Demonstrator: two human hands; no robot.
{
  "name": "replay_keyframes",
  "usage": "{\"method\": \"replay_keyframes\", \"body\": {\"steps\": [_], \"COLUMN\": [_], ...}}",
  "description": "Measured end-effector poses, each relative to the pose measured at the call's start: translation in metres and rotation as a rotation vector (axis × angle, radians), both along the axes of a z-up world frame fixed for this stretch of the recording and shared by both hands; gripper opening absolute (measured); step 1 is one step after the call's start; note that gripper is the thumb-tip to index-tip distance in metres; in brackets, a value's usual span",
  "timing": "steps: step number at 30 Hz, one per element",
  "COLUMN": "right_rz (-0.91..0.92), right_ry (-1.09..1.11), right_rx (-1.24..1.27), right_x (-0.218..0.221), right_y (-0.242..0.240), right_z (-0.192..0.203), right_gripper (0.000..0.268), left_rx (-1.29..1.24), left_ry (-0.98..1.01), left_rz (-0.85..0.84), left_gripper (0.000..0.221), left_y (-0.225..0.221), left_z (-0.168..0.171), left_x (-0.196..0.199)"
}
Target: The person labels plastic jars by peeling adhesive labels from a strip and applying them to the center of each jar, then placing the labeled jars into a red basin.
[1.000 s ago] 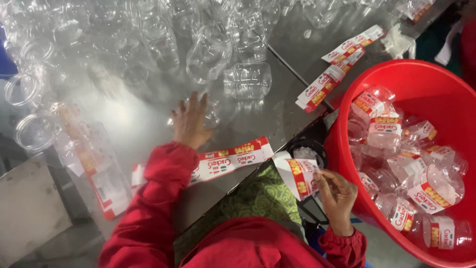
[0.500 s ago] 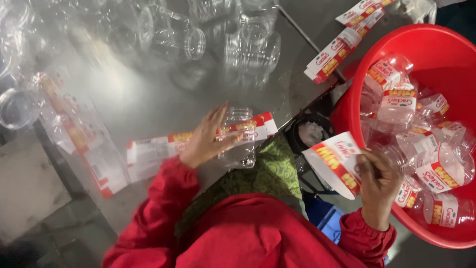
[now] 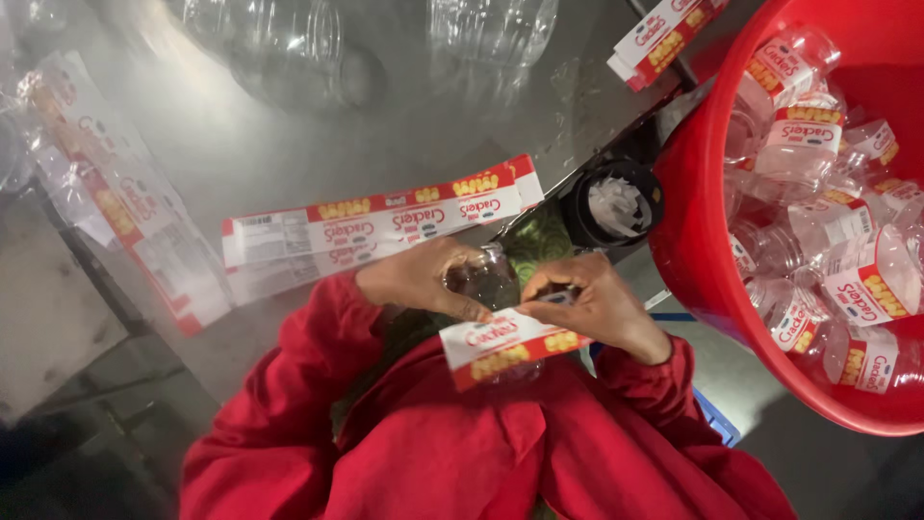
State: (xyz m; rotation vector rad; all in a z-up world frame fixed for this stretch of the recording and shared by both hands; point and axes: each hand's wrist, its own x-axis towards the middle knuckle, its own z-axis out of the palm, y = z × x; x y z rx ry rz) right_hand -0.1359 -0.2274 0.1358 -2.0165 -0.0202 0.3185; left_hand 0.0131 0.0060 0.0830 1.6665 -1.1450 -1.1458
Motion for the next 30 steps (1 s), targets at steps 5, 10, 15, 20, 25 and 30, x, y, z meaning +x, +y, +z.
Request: {"method": "replay_keyframes", "body": {"steps": [5,10,15,20,25,30], "right_rz": [-0.176,-0.126,-0.535,-0.793,-0.716,-0.304], "right_ry": [-0.177,-0.302,-0.342,-0.346,-0.488,-0.973], "right_rx": [0.075,0.248,0.239,1.245,0.855,-0.465], "right_x": [0.0,-0.03,-0.054,-0.041,-0.032,-0.037], "right_y": [-0.008,-0.057,-0.055,-0.041,0.009,0.024], "right_z": [-0.003,-0.026,-0.135,-0.133,-0.072,-0.056], "right_gripper": [0.016,0.034,0.02,0.051,0.042,0.034], "left_rx": [-0.16,-0.4,-0.378,-0.566,-0.687,-0.71], "left_ry": [0.16,0.397,0.444,0.711,0.778,0.287], "left_rz": [0.037,0.245,0.45,0.618,0.816,0.973], "left_gripper": [0.06,0.062,0.065,0.054,0.05,0.054], "left_y": [0.01,0.014,-0.008,-0.025,-0.037,-0.043], "left_z": [0.008,0.022,0.033,0.032,0.017,0.024], "left_x": [0.005,-0.005,-0.023,-0.037,-0.053,-0.06]}}
